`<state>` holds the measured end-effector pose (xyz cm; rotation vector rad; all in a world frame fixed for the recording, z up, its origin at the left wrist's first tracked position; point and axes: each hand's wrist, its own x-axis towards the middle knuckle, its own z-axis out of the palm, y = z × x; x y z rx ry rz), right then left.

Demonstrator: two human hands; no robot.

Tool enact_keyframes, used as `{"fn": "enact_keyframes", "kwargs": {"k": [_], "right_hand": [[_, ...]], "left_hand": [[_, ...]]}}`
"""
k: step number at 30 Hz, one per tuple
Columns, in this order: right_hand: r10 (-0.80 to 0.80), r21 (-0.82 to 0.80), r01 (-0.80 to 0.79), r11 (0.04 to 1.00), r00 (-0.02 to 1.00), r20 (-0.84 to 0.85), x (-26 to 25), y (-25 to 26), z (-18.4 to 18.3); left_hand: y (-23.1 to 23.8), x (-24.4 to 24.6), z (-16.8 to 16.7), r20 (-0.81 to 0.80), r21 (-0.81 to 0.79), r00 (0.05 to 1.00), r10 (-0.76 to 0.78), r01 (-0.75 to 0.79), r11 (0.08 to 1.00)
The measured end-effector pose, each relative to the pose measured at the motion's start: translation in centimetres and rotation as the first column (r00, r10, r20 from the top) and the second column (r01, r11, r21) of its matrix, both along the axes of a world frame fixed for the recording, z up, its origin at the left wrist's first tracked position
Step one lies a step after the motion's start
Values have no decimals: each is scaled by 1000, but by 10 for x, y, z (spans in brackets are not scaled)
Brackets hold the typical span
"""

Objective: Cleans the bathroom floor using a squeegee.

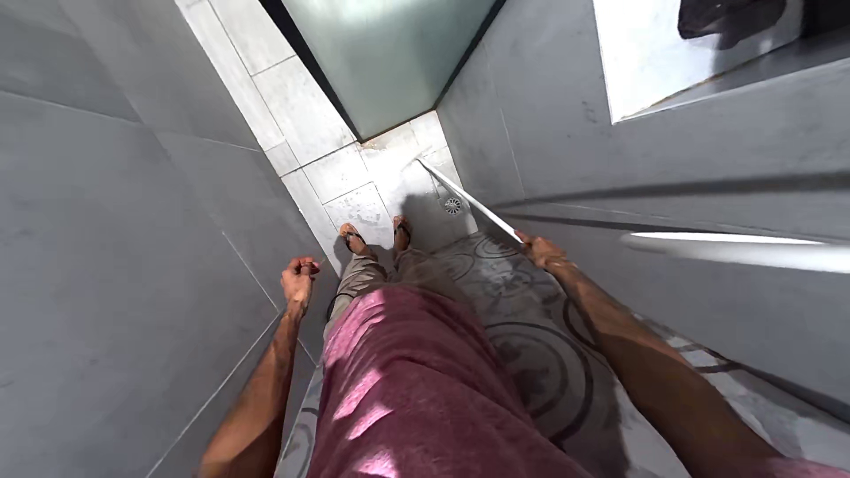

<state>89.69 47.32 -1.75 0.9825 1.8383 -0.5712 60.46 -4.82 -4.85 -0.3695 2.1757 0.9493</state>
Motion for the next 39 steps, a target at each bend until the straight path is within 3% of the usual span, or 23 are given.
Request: {"fn": "enact_keyframes", "kwargs": {"k": [5, 7, 9, 12, 16, 20, 23, 27, 29, 31, 32, 33, 35, 36, 37, 39], "right_hand": [[-163, -37, 168, 985, 979, 120, 39, 22, 48], [-172, -20, 175, 984, 980, 101, 19, 20, 63], [-151, -12, 152, 988, 986, 70, -7, 13, 73], [-194, -4, 194, 981, 980, -48, -48, -14, 53], [-388, -22, 389, 921, 908, -159, -82, -69, -20], [-536, -32, 536, 843, 836, -116, -60, -118, -14], [-648, 15, 648, 761, 761, -14, -22, -149, 10], [-812, 67, 811, 582, 584, -19, -6, -201, 34], [-844, 88, 841, 534, 536, 8, -8, -228, 38], [-880, 153, 877, 456, 470, -67, -17, -270, 38], [-906, 152, 916, 372, 394, -155, -26, -290, 39], [-948, 96, 967, 238, 253, -192, -43, -301, 43], [-965, -169, 961, -218, -238, -111, -101, -334, 61], [-877, -327, 848, -417, -470, -101, -129, -357, 65], [-776, -463, 721, -516, -622, -105, -158, -373, 64], [-703, -598, 619, -508, -700, -128, -218, -386, 66]], "left_hand": [[29, -16, -16, -12, 27, 990, 144, -144, 989], [52, -30, -13, -43, 97, 998, 50, -45, 994], [73, -45, 0, -84, 152, 986, -142, 154, 976], [106, -83, 21, -149, 197, 918, -367, 391, 899], [146, -132, 42, -116, 198, 819, -562, 573, 795], [187, -187, 37, -28, 255, 698, -716, 697, 670], [197, -220, 28, 96, 289, 566, -819, 771, 567], [228, -257, 32, 176, 292, 238, -955, 914, 281], [243, -263, 34, 202, 298, 93, -975, 942, 152], [255, -256, 35, 210, 301, -26, -977, 953, 39], [263, -244, 33, 201, 310, -87, -976, 950, -21], [271, -228, 30, 191, 333, -149, -970, 940, -79], [269, -194, 25, 219, 408, -295, -930, 894, -187], [264, -174, 17, 248, 463, -342, -906, 864, -200], [262, -151, 11, 308, 513, -377, -874, 839, -182], [257, -108, 11, 472, 545, -436, -767, 827, -135]]}}
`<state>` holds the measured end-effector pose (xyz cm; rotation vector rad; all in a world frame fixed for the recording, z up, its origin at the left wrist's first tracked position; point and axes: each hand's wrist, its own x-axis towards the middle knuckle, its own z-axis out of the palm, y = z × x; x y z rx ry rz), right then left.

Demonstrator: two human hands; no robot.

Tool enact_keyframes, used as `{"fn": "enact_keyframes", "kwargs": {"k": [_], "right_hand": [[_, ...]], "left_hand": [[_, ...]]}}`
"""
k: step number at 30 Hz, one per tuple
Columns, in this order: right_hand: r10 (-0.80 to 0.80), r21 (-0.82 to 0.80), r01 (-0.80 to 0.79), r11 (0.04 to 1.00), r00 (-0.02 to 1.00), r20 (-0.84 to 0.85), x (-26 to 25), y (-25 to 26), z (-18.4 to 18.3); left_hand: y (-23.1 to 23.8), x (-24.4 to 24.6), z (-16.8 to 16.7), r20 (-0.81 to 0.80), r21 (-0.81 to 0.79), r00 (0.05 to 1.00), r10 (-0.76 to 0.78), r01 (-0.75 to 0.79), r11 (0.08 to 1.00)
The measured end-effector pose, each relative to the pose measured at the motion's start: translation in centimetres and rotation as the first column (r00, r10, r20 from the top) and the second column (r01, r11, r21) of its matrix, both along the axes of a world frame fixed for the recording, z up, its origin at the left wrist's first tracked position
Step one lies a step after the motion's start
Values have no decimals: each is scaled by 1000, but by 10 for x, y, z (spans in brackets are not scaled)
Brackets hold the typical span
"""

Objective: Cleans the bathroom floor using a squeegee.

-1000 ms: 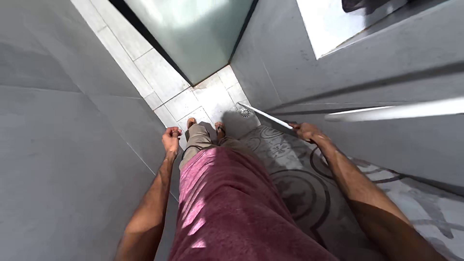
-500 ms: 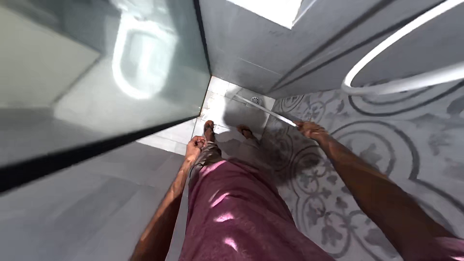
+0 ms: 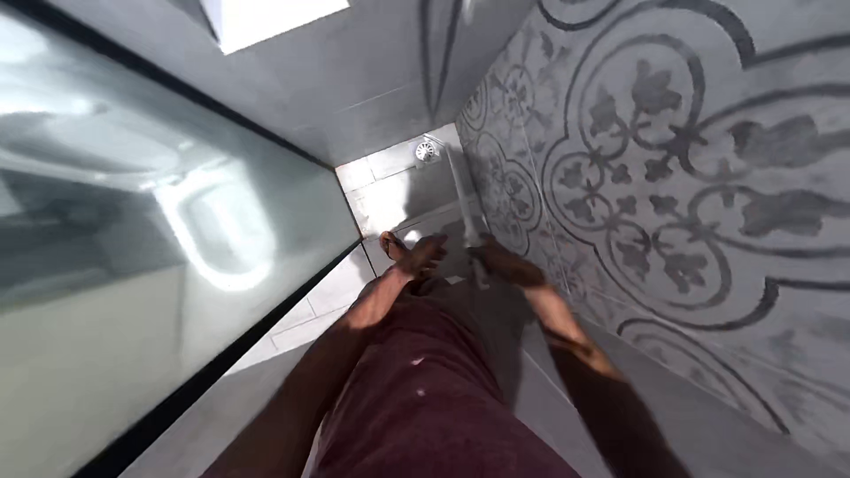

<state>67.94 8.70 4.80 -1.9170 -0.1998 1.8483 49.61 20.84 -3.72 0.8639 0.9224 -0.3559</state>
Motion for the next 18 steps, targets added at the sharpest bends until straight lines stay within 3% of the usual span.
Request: {"fn": "enact_keyframes", "kwargs": {"k": [2, 3, 5, 7, 9, 12, 15, 18], "right_hand": [[-8, 24, 8, 1000, 1000, 29, -56, 8, 6], [1, 60, -2, 998, 1000, 22, -74, 11, 2], [-7, 150, 14, 989, 999, -52, -94, 7, -15], [14, 260, 34, 965, 984, -180, -104, -5, -31], [13, 321, 53, 946, 980, -199, -101, -12, -43], [-193, 221, 197, 955, 980, -38, -108, -47, -66], [-379, -3, 392, 920, 893, 241, -123, -101, -109], [-499, -177, 571, 801, 802, 329, -173, -154, -113]], "left_hand": [[2, 40, 36, -145, -68, 985, -89, 80, 994], [2, 56, 63, -285, -22, 952, -110, 108, 994], [13, 49, 59, -302, -5, 933, -196, 204, 979], [28, 29, 44, -357, 38, 856, -373, 413, 910], [48, 20, 42, -437, 101, 714, -547, 643, 759], [69, -6, 44, -425, 144, 478, -769, 874, 464], [86, -6, 31, -403, 188, 291, -868, 954, 233], [83, 21, -3, -446, 156, -10, -895, 984, -88]]}}
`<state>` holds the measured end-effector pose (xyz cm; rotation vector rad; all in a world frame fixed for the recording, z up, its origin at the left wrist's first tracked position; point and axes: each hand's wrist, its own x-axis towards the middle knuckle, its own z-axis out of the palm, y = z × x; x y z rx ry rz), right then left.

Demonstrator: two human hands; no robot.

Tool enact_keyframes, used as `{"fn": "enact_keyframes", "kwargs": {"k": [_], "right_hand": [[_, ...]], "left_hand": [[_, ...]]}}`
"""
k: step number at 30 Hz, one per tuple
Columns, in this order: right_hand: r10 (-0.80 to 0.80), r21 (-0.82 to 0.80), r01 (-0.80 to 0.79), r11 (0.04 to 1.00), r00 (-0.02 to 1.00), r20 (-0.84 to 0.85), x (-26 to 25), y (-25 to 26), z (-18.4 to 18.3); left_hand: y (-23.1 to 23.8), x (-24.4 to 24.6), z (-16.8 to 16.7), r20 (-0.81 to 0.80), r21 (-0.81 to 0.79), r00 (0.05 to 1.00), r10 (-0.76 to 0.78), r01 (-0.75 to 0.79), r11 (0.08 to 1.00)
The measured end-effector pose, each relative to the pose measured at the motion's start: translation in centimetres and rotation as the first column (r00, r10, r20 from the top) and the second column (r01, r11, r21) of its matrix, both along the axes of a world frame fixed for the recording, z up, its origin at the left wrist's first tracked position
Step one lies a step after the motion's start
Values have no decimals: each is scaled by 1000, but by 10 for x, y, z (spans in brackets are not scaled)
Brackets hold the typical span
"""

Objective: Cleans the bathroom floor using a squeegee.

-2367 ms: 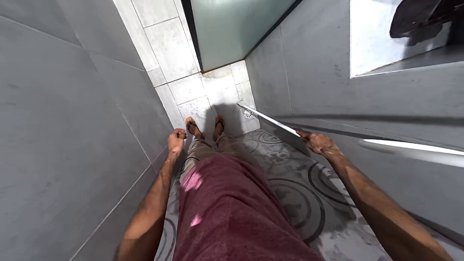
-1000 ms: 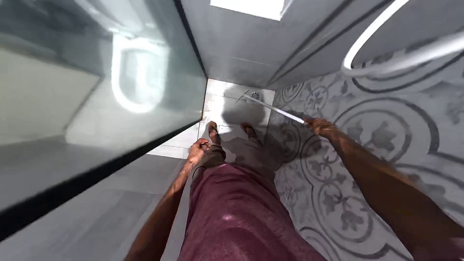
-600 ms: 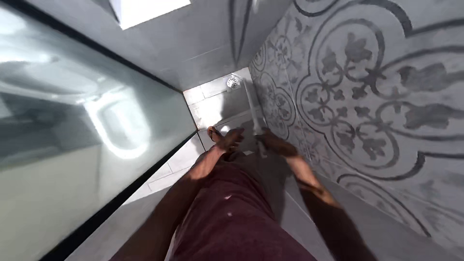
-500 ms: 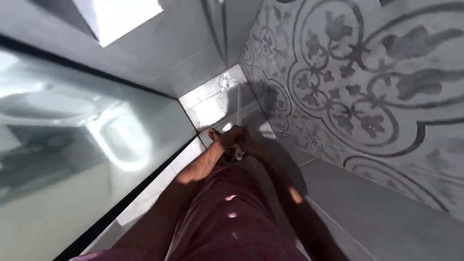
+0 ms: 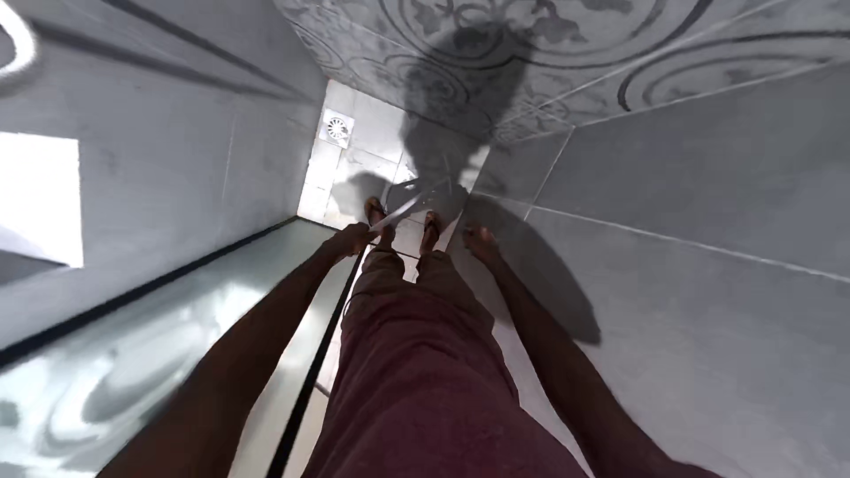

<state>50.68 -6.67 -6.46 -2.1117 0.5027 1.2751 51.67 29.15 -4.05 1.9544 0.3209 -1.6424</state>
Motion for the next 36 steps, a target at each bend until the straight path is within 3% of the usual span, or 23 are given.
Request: {"fn": "enact_keyframes", "kwargs": {"k": [4, 7, 10, 14, 20, 26, 29, 31, 34, 36], "right_hand": [[-396, -113, 384, 916, 912, -107, -100, -36, 6], [-347, -156, 313, 937, 887, -304, -163, -48, 1], [-258, -162, 207, 965, 862, -436, -210, -47, -7], [-212, -79, 197, 977, 893, -397, -183, -19, -15], [-404, 36, 417, 908, 896, -184, -115, 26, -27], [-429, 84, 441, 893, 894, -130, -111, 43, -45], [-363, 86, 385, 919, 911, -194, -131, 40, -56], [-336, 74, 360, 930, 915, -225, -142, 33, -62], [-376, 31, 395, 918, 894, -242, -156, 23, -70], [-403, 4, 420, 908, 874, -271, -161, 16, -73]], "left_hand": [[-25, 52, -36, 59, 41, 924, -378, 376, 926], [-39, 74, -50, 136, 158, 837, -530, 510, 846], [-28, 88, -53, 148, 268, 790, -596, 548, 793], [24, 103, -58, 162, 383, 740, -653, 562, 733], [140, 128, -5, 62, 550, 646, -761, 614, 566], [215, 164, 27, -32, 649, 659, -752, 586, 486], [226, 178, 40, -58, 683, 622, -781, 595, 424], [231, 185, 46, -7, 692, 548, -836, 606, 392], [220, 189, 51, 121, 669, 534, -837, 578, 466], [161, 195, 57, 135, 633, 586, -799, 570, 524]]}}
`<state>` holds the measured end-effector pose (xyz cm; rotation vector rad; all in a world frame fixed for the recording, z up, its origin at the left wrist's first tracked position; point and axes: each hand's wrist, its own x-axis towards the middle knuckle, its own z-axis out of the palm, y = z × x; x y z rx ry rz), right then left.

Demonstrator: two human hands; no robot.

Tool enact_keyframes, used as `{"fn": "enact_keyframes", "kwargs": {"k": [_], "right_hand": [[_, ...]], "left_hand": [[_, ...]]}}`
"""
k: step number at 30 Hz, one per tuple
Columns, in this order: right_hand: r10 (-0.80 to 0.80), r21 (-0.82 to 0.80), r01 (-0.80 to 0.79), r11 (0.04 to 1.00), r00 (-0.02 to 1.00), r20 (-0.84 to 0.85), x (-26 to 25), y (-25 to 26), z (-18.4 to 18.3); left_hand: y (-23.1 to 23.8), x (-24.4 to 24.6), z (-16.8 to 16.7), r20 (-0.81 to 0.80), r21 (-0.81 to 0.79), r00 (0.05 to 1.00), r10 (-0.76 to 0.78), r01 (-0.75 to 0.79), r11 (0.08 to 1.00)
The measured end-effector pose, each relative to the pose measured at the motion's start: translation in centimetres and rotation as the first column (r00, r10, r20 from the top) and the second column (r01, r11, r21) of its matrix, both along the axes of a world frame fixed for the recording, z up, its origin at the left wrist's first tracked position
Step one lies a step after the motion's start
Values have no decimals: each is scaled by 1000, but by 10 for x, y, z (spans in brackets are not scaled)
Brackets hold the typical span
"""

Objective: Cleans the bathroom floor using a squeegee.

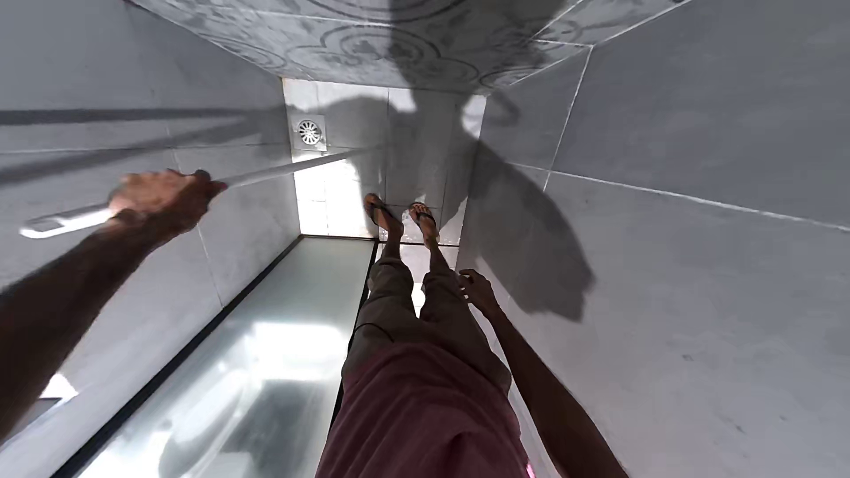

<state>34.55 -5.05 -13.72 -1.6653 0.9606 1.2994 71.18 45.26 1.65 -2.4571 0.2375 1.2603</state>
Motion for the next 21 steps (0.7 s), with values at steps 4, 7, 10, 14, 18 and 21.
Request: {"fn": "enact_keyframes", "kwargs": {"k": [4, 7, 10, 14, 18, 21], "right_hand": [[-4, -29, 3, 1000, 1000, -18, 5, -12, 2], [-82, -53, 84, 995, 996, 30, 23, -15, 17], [-143, -83, 151, 985, 986, 86, 40, -14, 25], [-111, -69, 115, 991, 992, 61, 42, -5, 16], [-26, -34, 28, 999, 998, 60, 36, 11, -1], [16, -6, -15, 1000, 996, 85, 39, 29, -6]], "left_hand": [[-136, 13, -45, -96, -133, 995, 12, -25, 991], [-202, 21, -112, -124, -242, 992, 33, -63, 968], [-203, 32, -140, -150, -208, 988, 37, -68, 976], [-112, 18, -121, -131, -131, 990, 45, -62, 989], [-17, 4, -82, -125, 27, 982, 144, -141, 990], [28, -8, -59, -110, 178, 972, 206, -185, 966]]}}
